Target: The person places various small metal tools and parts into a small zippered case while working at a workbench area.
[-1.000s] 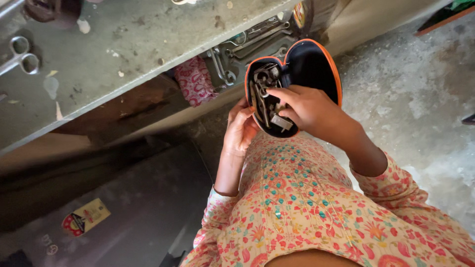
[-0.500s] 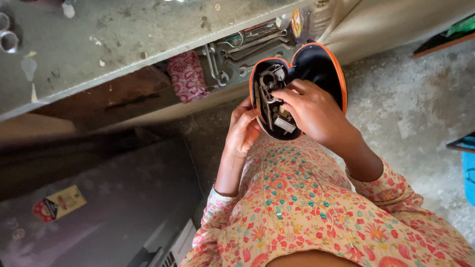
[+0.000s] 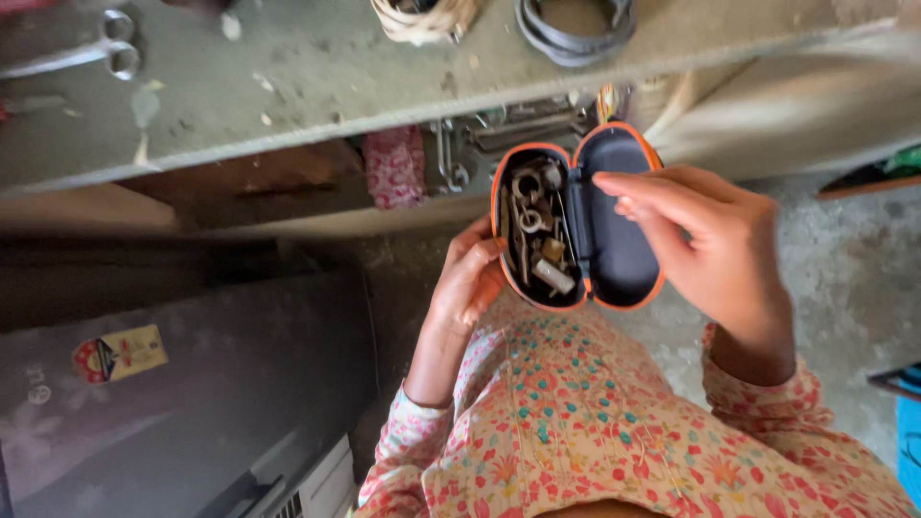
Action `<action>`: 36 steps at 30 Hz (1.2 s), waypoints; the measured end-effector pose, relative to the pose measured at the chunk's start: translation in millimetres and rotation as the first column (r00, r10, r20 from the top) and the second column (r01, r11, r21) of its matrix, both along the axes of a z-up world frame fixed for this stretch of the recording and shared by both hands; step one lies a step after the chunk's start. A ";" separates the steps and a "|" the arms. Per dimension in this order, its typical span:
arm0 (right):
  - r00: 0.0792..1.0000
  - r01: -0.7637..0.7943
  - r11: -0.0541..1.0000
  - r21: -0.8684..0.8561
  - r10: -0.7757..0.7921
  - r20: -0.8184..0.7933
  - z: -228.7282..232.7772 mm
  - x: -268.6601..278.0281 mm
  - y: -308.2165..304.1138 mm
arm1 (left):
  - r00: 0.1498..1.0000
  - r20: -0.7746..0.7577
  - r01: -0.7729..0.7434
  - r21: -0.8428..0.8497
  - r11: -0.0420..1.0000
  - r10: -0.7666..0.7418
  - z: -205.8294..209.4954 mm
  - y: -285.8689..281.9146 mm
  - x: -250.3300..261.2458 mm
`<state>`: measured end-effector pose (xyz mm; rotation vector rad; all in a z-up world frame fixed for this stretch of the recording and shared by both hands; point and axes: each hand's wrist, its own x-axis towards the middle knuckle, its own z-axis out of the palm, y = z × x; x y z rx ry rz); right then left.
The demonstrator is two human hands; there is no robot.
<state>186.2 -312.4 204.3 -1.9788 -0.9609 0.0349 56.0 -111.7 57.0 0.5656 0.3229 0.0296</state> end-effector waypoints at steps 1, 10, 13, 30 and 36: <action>1.000 0.014 1.000 0.019 -0.015 0.012 8.5 4.6 1.5 | 1.000 -0.003 0.010 0.010 1.000 -0.010 4.3 3.0 1.4; 0.885 0.208 0.978 -0.017 -0.181 0.428 60.1 63.3 36.6 | 0.991 0.019 0.134 -0.013 0.991 -0.133 9.1 37.0 23.4; 0.846 0.213 0.977 0.007 -0.188 0.499 57.4 100.3 54.0 | 0.982 0.032 0.189 -0.021 0.982 -0.188 9.1 50.4 33.0; 0.777 0.132 0.977 -0.165 0.001 0.629 7.7 196.6 125.8 | 0.950 0.030 0.310 0.001 0.951 -0.310 -14.9 44.8 85.4; 0.814 0.136 0.990 -0.029 -0.095 0.573 24.3 188.2 68.6 | 0.964 -0.013 0.266 -0.033 0.963 -0.267 -17.9 22.5 89.7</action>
